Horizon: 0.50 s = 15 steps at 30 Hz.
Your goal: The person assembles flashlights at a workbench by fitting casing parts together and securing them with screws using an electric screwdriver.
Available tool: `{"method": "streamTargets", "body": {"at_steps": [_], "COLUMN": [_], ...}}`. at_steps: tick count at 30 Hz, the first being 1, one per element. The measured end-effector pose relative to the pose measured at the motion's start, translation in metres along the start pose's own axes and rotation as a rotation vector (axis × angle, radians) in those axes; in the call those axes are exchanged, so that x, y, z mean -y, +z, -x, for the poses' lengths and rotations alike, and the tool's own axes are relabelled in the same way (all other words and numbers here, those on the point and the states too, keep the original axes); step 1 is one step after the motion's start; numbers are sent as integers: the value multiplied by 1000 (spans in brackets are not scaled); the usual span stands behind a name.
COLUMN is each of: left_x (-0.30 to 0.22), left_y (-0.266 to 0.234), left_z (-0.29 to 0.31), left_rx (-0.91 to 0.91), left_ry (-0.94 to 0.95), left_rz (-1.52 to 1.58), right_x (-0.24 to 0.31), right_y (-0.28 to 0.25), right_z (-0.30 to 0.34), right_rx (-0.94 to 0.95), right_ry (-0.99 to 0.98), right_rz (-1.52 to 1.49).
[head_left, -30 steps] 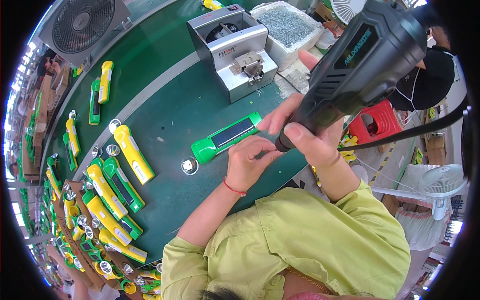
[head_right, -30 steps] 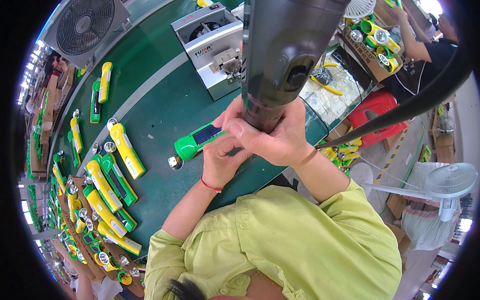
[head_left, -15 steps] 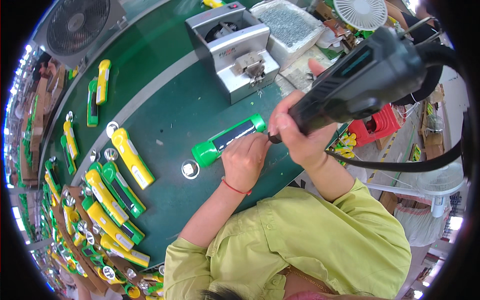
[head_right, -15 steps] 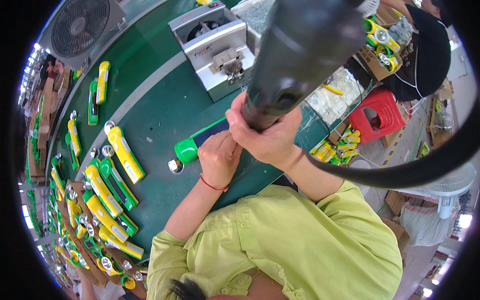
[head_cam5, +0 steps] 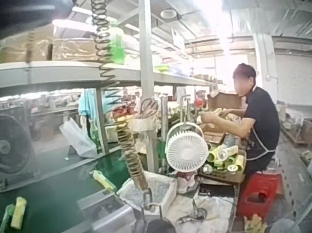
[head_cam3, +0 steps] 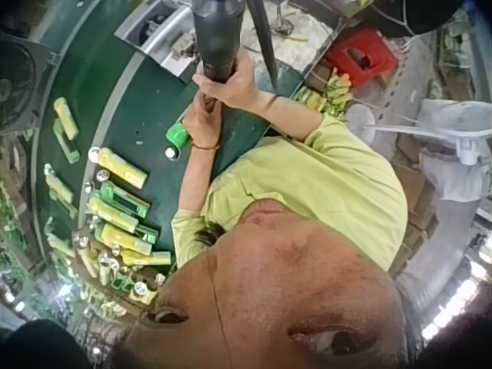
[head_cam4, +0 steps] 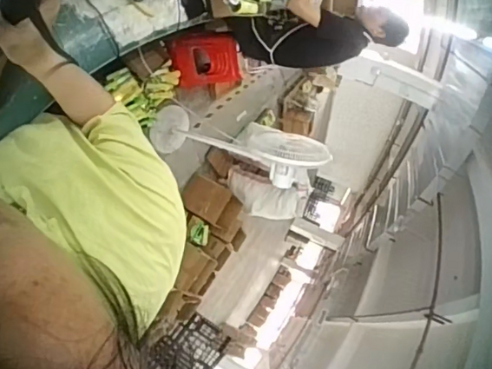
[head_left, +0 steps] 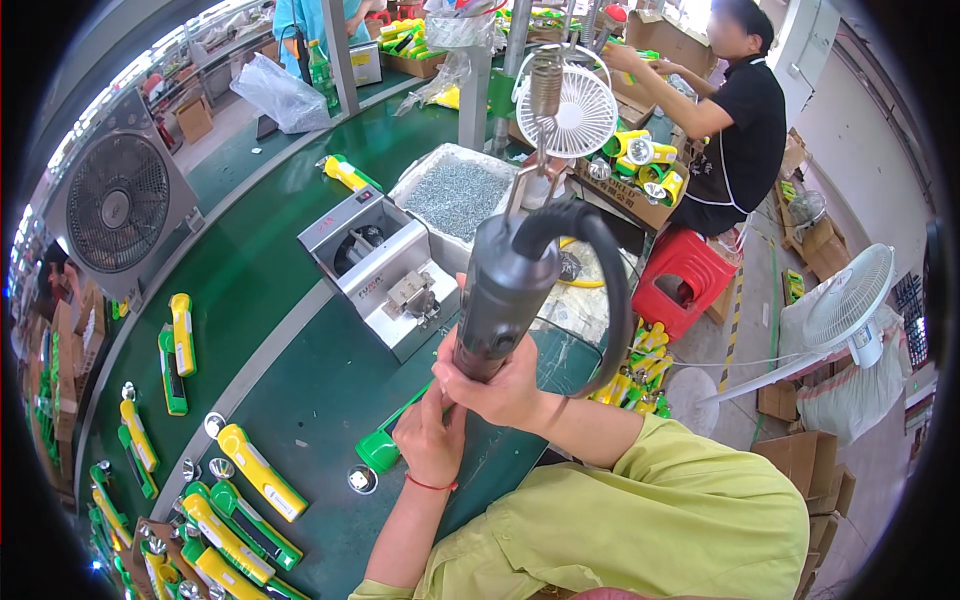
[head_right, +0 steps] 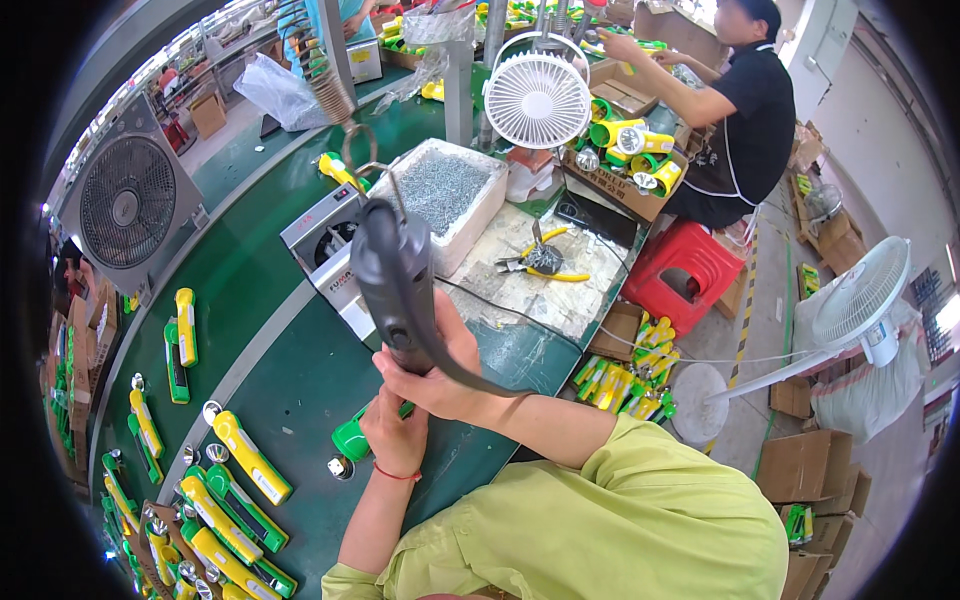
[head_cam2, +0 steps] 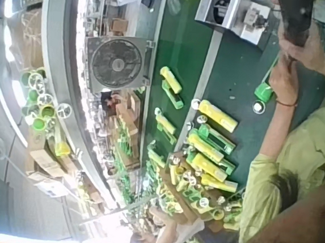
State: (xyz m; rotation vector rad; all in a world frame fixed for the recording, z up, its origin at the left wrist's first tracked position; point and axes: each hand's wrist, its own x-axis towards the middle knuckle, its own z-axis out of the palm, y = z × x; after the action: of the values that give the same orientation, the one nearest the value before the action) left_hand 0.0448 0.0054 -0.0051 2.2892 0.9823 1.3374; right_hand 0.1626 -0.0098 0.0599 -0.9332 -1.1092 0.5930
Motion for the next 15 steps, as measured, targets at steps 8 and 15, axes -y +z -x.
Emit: {"method": "streamTargets", "body": {"at_steps": [8,15], "left_x": [5,13], "left_y": [-14,-10], "left_z": [-18,-14], "left_rx": [194,489], "left_ry": [73,-60], "left_rz": [-185,-441], "right_x": [-5,-18], "right_y": [-5,-1], "right_z": [-10,-43], "right_rx": [-76,-79], "right_ry": [75,-41], "right_rz": [13,-168]}}
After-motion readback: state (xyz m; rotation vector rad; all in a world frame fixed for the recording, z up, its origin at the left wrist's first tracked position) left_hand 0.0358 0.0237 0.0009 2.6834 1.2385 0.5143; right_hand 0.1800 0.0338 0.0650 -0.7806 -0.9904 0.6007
